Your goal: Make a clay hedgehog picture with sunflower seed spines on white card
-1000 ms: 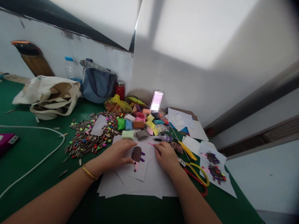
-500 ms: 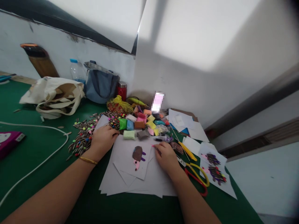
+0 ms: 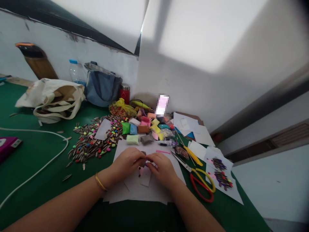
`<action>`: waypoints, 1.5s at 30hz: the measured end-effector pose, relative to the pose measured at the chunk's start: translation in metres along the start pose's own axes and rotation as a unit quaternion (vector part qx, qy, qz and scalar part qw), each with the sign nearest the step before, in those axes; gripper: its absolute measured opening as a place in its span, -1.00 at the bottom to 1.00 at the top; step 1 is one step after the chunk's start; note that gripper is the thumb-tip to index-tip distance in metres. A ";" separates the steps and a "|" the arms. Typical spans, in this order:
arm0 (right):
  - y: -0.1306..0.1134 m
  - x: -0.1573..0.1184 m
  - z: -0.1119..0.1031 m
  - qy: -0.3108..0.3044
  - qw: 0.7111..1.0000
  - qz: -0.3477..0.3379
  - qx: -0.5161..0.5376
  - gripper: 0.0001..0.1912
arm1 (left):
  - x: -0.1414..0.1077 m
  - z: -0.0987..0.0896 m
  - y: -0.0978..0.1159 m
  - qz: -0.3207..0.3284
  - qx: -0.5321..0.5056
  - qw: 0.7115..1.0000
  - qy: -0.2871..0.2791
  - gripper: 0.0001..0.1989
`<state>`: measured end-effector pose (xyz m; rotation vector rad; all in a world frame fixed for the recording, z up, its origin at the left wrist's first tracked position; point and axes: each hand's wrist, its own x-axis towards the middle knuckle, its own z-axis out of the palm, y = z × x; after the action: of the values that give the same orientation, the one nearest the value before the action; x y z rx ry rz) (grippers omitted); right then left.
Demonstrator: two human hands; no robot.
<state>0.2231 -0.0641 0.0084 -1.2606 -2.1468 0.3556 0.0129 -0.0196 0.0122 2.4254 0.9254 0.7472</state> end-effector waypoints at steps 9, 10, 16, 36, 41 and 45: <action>-0.006 0.000 0.001 -0.025 0.998 0.035 0.051 -0.89 | -0.003 0.004 0.000 -0.006 -0.036 0.999 -0.036 -0.86; -0.006 0.001 0.001 -0.027 0.997 0.036 0.055 -0.90 | -0.003 0.003 0.000 -0.006 -0.033 0.999 -0.042 -0.86; 0.006 0.000 0.000 0.000 0.991 0.130 0.027 -0.92 | -0.002 -0.005 -0.005 -0.011 -0.014 0.999 -0.037 -0.82; 0.011 0.001 0.012 -0.039 0.978 0.185 -0.085 -0.92 | -0.004 -0.004 -0.034 -0.068 0.065 0.995 -0.022 -0.58; 0.010 0.002 0.012 -0.051 0.980 0.166 -0.098 -0.90 | -0.004 -0.004 -0.032 -0.073 0.067 0.995 -0.023 -0.59; 0.011 0.002 0.012 -0.052 0.980 0.161 -0.100 -0.89 | -0.003 -0.004 -0.032 -0.073 0.068 0.995 -0.020 -0.58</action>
<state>0.2225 -0.0562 -0.0053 -1.7481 -2.1025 0.3521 -0.0068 0.0012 -0.0040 2.4464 1.1573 0.5978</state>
